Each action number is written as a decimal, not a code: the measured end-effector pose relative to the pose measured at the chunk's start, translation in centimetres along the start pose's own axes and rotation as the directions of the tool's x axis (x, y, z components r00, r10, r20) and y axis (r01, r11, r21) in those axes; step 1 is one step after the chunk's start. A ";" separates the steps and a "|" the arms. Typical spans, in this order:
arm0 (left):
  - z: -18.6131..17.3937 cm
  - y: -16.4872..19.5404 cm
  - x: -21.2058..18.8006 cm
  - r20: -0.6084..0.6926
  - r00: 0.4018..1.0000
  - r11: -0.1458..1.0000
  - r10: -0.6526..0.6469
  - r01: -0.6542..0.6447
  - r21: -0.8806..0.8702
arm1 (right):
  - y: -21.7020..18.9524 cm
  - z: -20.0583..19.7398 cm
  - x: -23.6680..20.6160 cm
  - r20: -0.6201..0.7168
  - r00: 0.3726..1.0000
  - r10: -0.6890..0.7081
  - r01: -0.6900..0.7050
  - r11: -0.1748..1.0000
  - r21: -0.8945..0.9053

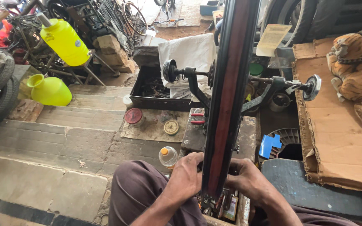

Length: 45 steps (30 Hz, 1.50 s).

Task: The person sits on the floor and uses a spoke wrench to tighten the spokes on a bicycle wheel mounted on a truing stand. They rotate the wheel periodically to access different spokes and continue adjusting tension throughout the clip.

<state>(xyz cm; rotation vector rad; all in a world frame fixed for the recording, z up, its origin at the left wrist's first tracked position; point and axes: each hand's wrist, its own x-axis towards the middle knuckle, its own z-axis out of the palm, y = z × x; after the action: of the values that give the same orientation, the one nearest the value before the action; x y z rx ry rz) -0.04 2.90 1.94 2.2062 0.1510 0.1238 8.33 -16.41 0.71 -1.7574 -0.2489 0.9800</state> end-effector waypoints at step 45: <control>-0.5 -2.6 1.1 0.456 0.879 0.650 -0.141 0.429 -0.627 | -1.0 1.4 -0.5 0.096 0.994 0.057 -0.086 0.940 0.331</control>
<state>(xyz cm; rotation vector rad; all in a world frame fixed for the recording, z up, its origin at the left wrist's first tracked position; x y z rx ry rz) 0.80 5.00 0.19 1.3469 0.2056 -0.3697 7.30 -15.35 1.69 -1.4231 -0.0654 1.0826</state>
